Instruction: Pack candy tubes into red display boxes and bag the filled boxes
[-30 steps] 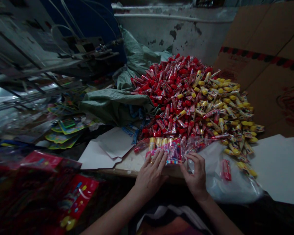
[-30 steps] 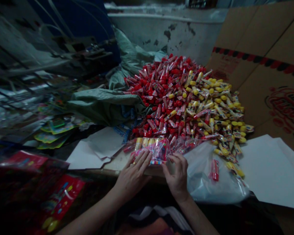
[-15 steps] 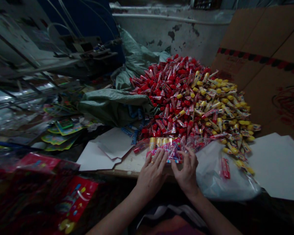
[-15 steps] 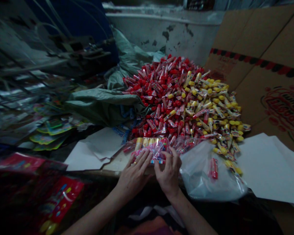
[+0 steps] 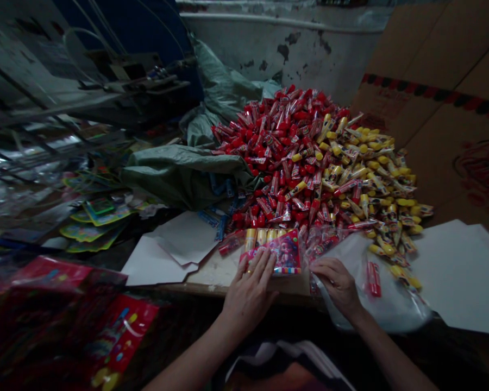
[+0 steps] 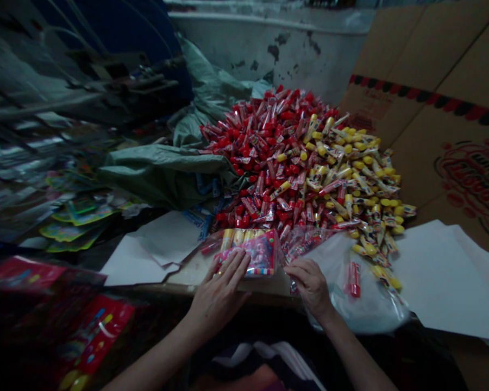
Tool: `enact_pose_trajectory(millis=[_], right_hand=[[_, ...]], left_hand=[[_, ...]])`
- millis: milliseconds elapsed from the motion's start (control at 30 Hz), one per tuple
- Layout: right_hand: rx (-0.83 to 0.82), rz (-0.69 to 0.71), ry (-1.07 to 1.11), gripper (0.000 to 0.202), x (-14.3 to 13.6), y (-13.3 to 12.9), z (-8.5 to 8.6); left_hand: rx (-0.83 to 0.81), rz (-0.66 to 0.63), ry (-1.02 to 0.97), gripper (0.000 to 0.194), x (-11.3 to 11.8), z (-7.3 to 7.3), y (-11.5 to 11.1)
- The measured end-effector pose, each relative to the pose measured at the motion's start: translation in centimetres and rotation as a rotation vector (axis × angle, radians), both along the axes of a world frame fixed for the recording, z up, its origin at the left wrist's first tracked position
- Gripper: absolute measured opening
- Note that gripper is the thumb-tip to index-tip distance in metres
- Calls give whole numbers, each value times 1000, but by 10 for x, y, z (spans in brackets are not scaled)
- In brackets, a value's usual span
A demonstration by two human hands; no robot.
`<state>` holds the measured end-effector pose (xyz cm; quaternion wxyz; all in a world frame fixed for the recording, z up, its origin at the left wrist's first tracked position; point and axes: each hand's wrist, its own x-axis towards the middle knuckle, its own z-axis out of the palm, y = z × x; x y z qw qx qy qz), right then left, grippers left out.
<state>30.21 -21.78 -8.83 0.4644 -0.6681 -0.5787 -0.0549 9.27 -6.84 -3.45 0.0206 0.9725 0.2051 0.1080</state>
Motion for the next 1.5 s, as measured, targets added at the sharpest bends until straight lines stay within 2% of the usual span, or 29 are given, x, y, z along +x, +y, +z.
enact_pose_trajectory(millis=[100, 233, 400, 467, 533, 633, 667, 733, 767, 833, 900, 967, 1033, 1100, 1167, 1233, 1300, 1400, 1500], right_hand=[[47, 1, -21, 18, -11, 14, -17], [64, -130, -14, 21, -33, 27, -37], [-99, -235, -50, 39, -60, 15, -63], [-190, -227, -30, 47, -62, 7, -65], [-213, -262, 42, 49, -57, 2, -55], [-157, -384, 223, 46, -52, 5, -25], [-151, -364, 274, 49, -55, 8, -15], [-169, -224, 335, 60, -70, 16, -5], [-194, -147, 356, 66, -81, 18, -5], [-253, -91, 406, 71, -102, 18, -15], [-323, -106, 452, 66, -112, 11, -28], [-350, -138, 461, 61, -108, 2, -32], [-292, -213, 416, 59, -92, 0, -22], [-195, -281, 288, 59, -73, 11, -1], [-149, -200, 58, 57, -60, 32, 23], [-227, -66, -157, 52, -53, 59, 41], [-384, 15, -292, 50, -52, 82, 51], [-572, 63, -393, 52, -54, 99, 54], [-628, 63, -442, 56, -56, 100, 52]], left_hand=[[13, 1, -4, 73, 0, -1, -1], [17, 3, -8, 73, 0, 0, -1], [4, -5, -14, 74, 0, 3, -2], [3, -1, -17, 73, 0, 3, -2], [3, 1, -20, 73, 0, 3, -3], [0, 0, -21, 72, 0, 1, -3], [-1, 1, -20, 72, 0, 0, -3], [5, 2, -21, 72, 0, -2, -2], [10, 2, -21, 72, 0, -4, -2], [20, -3, -19, 73, -1, -6, -2], [21, -13, -14, 74, -3, -7, -2], [11, -21, -7, 75, -4, -6, -2], [-4, -20, 2, 76, -4, -5, -3], [-12, -13, 13, 76, -3, -5, -4], [-12, 7, 18, 74, -2, -5, -8], [-26, 25, 21, 71, -1, -4, -13], [-72, 43, 16, 67, -4, -1, -19], [-195, 39, -33, 57, -18, 12, -25], [-326, 68, -207, 34, -37, 32, -21]])
